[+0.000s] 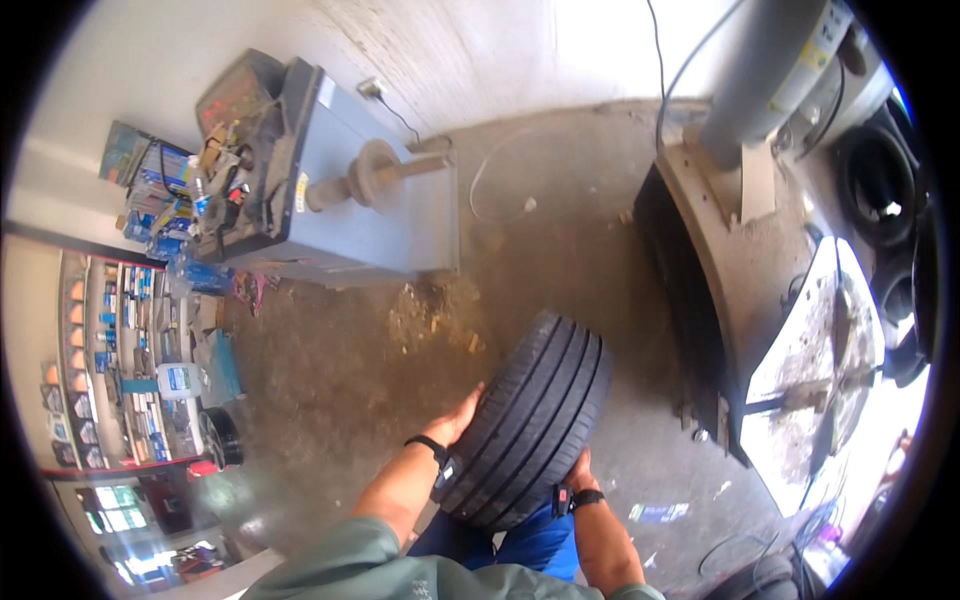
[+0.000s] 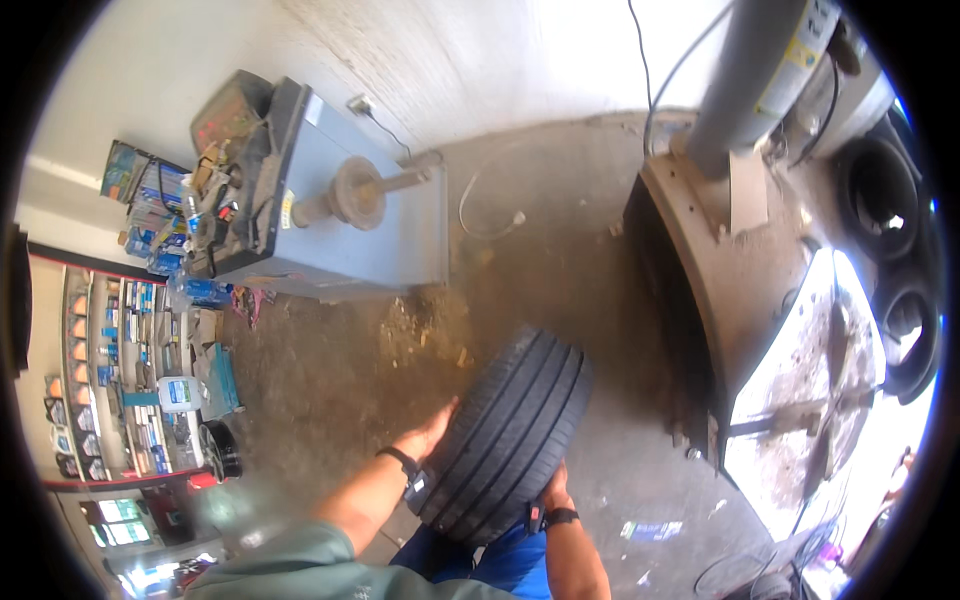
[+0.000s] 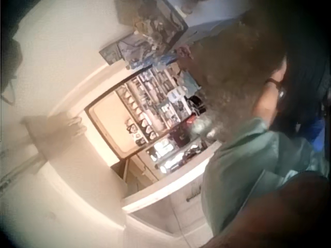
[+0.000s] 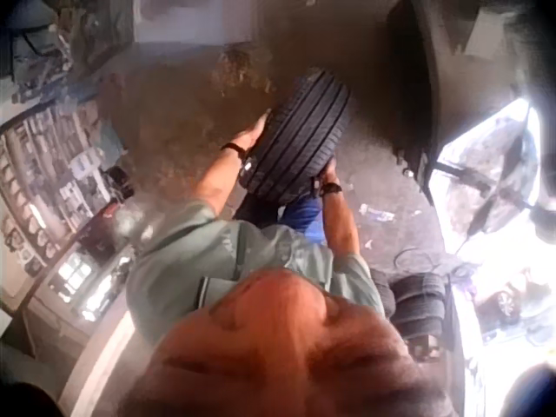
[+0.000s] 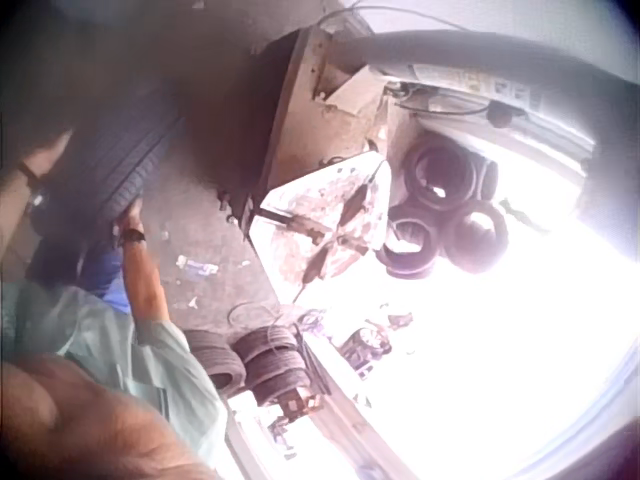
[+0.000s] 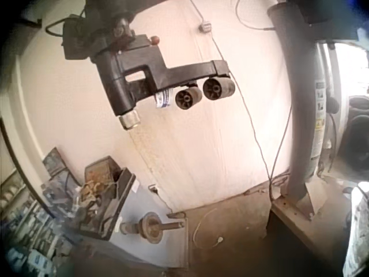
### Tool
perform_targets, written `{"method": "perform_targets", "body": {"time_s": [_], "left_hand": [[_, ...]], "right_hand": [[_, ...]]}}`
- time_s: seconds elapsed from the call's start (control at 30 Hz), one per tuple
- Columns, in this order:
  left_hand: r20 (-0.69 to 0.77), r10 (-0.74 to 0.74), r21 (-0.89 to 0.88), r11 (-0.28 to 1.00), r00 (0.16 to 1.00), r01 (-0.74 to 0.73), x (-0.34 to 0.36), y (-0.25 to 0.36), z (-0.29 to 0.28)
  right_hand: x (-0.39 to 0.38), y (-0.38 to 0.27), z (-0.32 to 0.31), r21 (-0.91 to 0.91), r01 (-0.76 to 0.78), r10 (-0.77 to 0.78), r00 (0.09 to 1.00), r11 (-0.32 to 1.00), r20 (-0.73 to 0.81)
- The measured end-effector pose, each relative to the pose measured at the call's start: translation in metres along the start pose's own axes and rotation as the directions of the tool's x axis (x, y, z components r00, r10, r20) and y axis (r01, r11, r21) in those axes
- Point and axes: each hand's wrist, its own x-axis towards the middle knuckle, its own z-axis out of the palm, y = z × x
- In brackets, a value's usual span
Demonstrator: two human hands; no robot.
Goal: The person places a tire onto a wheel balancer machine, secures it with a locking nut, and then adds small weights to the rim after the machine provides a reading.
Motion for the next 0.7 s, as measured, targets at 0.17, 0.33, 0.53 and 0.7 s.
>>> {"method": "perform_targets", "body": {"time_s": [0.17,0.33,0.53,0.7], "left_hand": [[0.007,0.21,0.07,0.975,0.978,-0.21,0.016,-0.039,0.016],[0.178,0.053,-0.073,0.997,0.983,-0.04,-0.029,-0.064,0.022],[0.156,0.335,-0.131,0.939,0.929,-0.317,-0.112,-0.046,0.036],[0.065,0.531,-0.128,0.844,0.845,-0.521,-0.193,-0.003,0.065]], "right_hand": [[-0.018,-0.009,-0.025,-0.226,0.131,-0.139,0.99,0.965,-0.018],[-0.078,0.007,-0.034,-0.524,0.253,-0.207,0.967,0.813,0.147],[-0.13,-0.028,0.054,0.037,0.184,-0.186,0.979,0.982,0.078],[-0.175,-0.09,0.123,-0.02,0.209,-0.202,0.962,0.978,0.185]]}}
